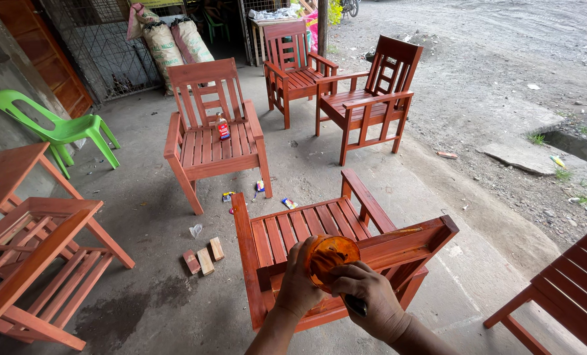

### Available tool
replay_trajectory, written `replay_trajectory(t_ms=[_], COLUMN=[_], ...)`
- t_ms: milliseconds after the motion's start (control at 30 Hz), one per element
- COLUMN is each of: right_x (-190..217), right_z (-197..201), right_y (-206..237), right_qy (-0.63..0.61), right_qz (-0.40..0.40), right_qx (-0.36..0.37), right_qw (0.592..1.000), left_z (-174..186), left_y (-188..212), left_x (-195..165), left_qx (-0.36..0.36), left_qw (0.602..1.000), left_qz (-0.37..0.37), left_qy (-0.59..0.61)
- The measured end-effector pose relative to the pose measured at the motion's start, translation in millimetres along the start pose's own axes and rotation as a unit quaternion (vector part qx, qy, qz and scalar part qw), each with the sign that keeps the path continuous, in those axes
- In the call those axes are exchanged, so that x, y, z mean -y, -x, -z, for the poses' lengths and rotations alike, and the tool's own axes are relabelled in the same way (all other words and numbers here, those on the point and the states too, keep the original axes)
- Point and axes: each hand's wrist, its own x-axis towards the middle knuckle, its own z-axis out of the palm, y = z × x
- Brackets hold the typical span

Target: The person applies reddish-brown stain to a wooden chair using a brush and a small container. They repeatedly dip the brush into the container and coat the chair's backrest, legs, and seat slats. The work occurs outdoors under a covered area with other wooden chairs nearby.

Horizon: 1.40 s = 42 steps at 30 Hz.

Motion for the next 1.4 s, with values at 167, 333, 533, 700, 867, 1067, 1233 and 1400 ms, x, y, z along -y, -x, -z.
replay_trajectory(t_ms=[167,333,533,700,867,1067,1233,1400], right_x=[2.9,-25.8,-106.3,-172.4,-220.2,-246.4,-248.9,-251.6], right_z=[25.6,70.7,101.8,117.6,130.0,139.5,140.1,131.2], right_y=[-7.8,-8.9,19.0,50.8,76.0,105.4,112.6,93.3], right_qy=[-0.081,-0.337,-0.499,-0.599,-0.626,-0.564,-0.499,-0.457], right_qz=[-0.097,-0.229,-0.280,-0.309,-0.363,-0.435,-0.472,-0.455], right_qx=[-0.020,-0.076,-0.150,-0.208,-0.302,-0.396,-0.364,-0.330], right_qw=[0.992,0.910,0.806,0.709,0.620,0.579,0.628,0.689], left_z=[3.5,6.8,-0.3,-11.1,-28.2,-49.1,-50.0,-47.0], left_y=[-4.6,-6.7,-15.9,-30.3,-45.3,-53.1,-55.2,-57.9], left_x=[-10.0,-15.3,-16.8,-25.0,-37.3,-41.2,-37.4,-40.8], left_qx=[0.027,0.044,0.000,-0.043,0.009,0.006,0.014,0.054], left_qw=[0.998,0.995,0.999,0.999,0.997,0.997,0.996,0.988], left_qz=[0.056,0.088,0.016,0.002,0.067,0.074,0.088,0.140], left_qy=[0.019,0.024,0.039,0.033,0.039,0.015,0.027,0.043])
